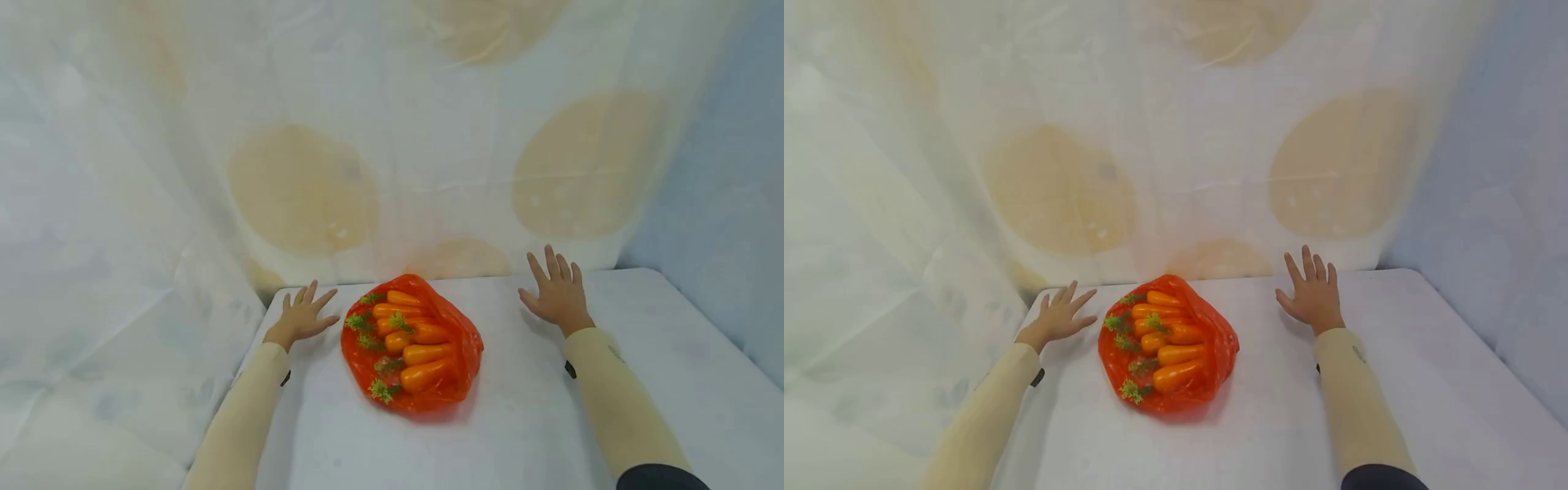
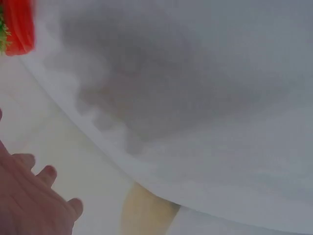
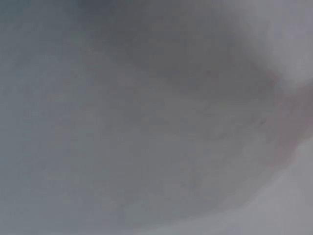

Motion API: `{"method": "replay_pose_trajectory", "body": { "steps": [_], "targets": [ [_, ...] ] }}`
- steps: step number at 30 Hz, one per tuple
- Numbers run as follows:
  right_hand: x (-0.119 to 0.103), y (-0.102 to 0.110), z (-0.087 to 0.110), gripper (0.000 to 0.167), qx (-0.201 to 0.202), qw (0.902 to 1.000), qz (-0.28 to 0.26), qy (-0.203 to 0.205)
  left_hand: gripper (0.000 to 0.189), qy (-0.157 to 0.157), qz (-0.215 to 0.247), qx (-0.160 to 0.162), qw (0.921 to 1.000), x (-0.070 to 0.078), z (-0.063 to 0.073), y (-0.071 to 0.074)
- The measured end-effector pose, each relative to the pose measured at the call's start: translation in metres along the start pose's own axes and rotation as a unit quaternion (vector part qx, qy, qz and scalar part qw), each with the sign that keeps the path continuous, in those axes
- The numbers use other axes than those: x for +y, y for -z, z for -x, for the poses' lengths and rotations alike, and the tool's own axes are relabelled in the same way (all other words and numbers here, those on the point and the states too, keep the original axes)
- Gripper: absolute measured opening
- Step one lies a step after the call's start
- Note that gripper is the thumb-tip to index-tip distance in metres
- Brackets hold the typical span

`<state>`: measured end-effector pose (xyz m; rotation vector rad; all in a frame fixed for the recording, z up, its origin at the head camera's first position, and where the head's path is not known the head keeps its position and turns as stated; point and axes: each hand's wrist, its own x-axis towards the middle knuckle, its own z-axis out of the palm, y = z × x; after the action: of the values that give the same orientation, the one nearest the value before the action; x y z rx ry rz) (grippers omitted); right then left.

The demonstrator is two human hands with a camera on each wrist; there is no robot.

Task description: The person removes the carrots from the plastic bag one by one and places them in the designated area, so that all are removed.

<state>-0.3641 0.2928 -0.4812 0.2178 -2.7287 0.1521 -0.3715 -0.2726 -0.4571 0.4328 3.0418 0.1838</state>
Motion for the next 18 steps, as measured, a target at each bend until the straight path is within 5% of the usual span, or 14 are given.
{"method": "replay_pose_trajectory", "body": {
  "steps": [5, 11, 18],
  "targets": [
    [-0.014, 0.004, -0.002, 0.082, -0.029, 0.9995, -0.008, 0.010, 0.077, -0.030, 0.041, -0.050, 0.9975, 0.020, 0.003, -0.004],
    [-0.034, 0.003, -0.008, 0.085, -0.049, 0.9987, -0.011, 0.014, 0.089, -0.047, 0.037, -0.084, 0.9946, 0.038, -0.001, -0.016],
    [-0.079, 0.003, -0.018, 0.088, -0.027, 0.9953, -0.049, 0.079, 0.089, -0.022, 0.045, -0.100, 0.9937, 0.039, -0.005, -0.021]
  ]
}}
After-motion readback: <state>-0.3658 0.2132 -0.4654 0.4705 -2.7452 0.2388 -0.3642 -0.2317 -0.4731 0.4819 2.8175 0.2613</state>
